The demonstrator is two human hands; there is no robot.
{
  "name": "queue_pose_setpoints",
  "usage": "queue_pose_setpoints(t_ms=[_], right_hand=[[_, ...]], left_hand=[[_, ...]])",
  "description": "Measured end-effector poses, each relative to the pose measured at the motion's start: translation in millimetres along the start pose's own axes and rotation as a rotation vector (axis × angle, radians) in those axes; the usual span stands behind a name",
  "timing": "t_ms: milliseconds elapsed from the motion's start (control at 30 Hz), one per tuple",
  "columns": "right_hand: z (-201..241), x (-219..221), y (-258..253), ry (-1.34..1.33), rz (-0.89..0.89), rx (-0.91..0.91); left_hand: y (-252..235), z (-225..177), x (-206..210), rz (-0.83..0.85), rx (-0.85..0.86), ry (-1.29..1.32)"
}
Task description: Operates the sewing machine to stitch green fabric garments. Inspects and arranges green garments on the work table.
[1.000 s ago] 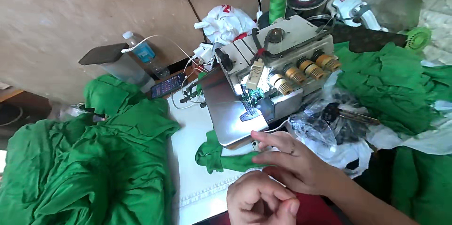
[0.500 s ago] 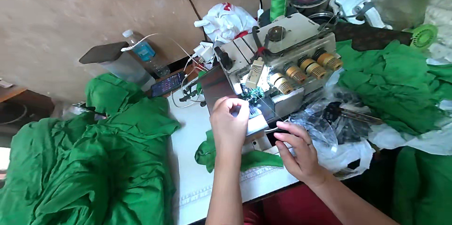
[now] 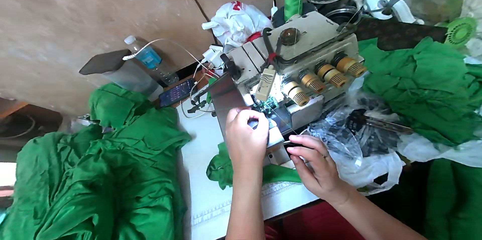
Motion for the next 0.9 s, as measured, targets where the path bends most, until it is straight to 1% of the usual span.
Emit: queue_pose_setpoints(t_ms=[333,900], right_hand=[[0.1,-0.1,-0.2,-0.023,0.007,0.007],[0.7,-0.3,-1.3,-0.002,0.021,0.020]], left_hand=[[-0.2,-1.1,0.8,0.000,0.012,-0.037],[0.8,0.5,0.8,-0.007,0.032,-0.028]])
Point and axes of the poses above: each hand's wrist, its own y-axis away from the middle knuckle, its own x-axis out of the palm, z = x × y, the point moved 4 cm from there along -y, towards the middle knuckle, and after that the axes turned 1 degree about x, right-handed, at the moved point
